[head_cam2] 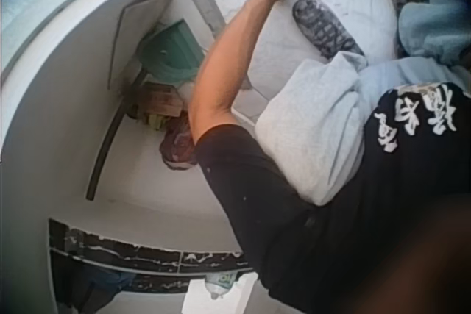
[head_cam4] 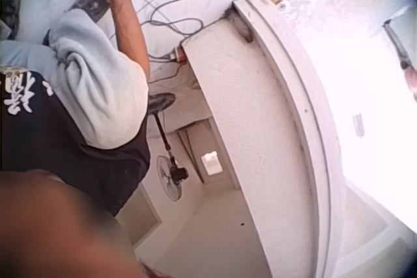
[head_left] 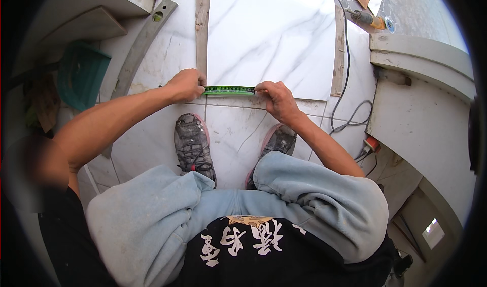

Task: Measure and mark tiles for cutting.

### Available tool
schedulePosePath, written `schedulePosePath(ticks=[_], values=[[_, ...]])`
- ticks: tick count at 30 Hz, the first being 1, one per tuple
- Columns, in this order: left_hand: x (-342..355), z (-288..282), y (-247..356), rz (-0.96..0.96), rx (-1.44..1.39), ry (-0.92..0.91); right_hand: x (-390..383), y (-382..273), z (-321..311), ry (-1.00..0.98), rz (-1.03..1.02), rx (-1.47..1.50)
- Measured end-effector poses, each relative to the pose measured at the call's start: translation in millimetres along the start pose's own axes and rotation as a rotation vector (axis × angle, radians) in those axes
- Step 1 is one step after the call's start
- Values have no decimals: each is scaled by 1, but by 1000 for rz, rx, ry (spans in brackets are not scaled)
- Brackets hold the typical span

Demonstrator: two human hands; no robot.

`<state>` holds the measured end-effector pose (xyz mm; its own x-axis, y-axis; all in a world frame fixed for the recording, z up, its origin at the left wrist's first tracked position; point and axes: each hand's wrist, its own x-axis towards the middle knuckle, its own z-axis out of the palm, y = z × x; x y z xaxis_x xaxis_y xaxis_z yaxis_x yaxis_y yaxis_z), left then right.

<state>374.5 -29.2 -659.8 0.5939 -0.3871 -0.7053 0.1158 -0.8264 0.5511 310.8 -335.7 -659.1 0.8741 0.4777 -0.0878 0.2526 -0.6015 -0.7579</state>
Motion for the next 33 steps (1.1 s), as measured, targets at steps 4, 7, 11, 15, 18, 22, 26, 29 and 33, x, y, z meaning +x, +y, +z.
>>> schedulePosePath(ticks=[4, 7, 11, 15, 18, 22, 26, 29, 33], values=[[-2, -7, 6, 7, 19, -1, 5, -1, -8, -68, 22, 10], [2, -32, 16, -22, -6, -183, 12, -1, -36, 27, 124, 219], [42, -109, 34, -7, -160, 15, 30, 2, -114, 135, 271, 249], [102, -197, 46, 175, 99, 352, 71, 5, -188, -142, 260, -188], [140, -232, 45, 176, 160, 399, 115, 11, -213, -202, 193, -357], [171, -243, 32, 126, 72, 374, 182, 29, -197, 86, 73, -205], [196, -245, 24, 169, 263, 406, 217, 51, -160, 249, 140, 71], [209, -251, 24, 191, 229, 401, 235, 64, -144, 285, 160, 124], [213, -254, 32, 78, 235, 284, 252, 73, -132, 332, 204, 180]])
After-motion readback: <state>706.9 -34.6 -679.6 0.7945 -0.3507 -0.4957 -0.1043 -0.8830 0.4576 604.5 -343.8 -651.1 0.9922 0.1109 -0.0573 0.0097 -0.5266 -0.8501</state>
